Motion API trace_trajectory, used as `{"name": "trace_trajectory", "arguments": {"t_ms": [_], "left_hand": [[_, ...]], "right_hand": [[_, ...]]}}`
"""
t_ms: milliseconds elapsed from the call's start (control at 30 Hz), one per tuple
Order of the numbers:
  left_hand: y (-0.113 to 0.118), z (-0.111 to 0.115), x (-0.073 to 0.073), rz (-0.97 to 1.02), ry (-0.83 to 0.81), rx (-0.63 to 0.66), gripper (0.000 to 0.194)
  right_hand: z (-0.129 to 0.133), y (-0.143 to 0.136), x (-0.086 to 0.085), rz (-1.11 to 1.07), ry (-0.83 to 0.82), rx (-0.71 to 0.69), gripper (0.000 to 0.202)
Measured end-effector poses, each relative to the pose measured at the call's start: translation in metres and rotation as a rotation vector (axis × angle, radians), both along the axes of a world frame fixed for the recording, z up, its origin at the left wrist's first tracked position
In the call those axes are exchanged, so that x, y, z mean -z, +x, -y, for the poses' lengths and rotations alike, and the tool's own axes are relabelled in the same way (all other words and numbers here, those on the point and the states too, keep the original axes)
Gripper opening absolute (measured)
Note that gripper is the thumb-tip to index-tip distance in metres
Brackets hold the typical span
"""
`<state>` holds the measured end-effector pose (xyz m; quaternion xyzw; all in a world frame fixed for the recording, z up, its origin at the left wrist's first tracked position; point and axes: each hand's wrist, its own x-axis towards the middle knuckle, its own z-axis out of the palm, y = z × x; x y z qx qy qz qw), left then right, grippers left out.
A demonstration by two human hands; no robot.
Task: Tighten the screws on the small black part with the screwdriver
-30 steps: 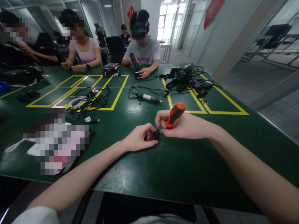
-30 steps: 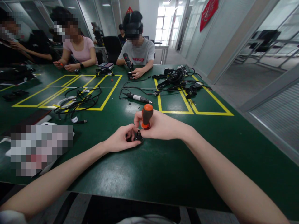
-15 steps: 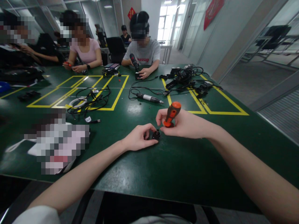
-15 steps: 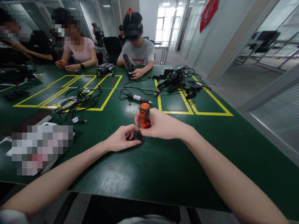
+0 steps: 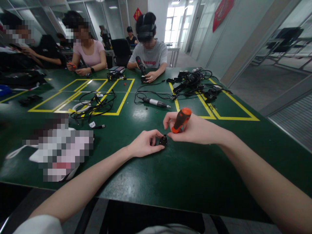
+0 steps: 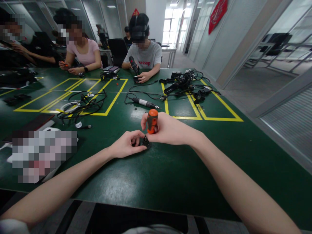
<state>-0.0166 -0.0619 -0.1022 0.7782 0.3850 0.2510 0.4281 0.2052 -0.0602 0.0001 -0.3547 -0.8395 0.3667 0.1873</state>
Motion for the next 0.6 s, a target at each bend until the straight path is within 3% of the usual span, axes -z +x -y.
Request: {"name": "trace_trajectory", "arguments": {"t_ms": [267, 433, 600], "left_hand": [[0.0, -0.0013, 0.0024, -0.025, 0.064, 0.003, 0.034], [-0.0008, -0.0007, 0.0017, -0.076, 0.078, 0.017, 0.048], [-0.0007, -0.0009, 0.0033, -0.079, 0.108, 0.013, 0.046]], "right_hand": [[-0.002, -0.0006, 0.0074, 0.003, 0.001, -0.022, 0.014], [-0.0011, -0.0002, 0.0034, 0.004, -0.002, -0.012, 0.013], [0.0003, -0.0023, -0.0006, 0.006, -0.02, -0.048, 0.01]]}}
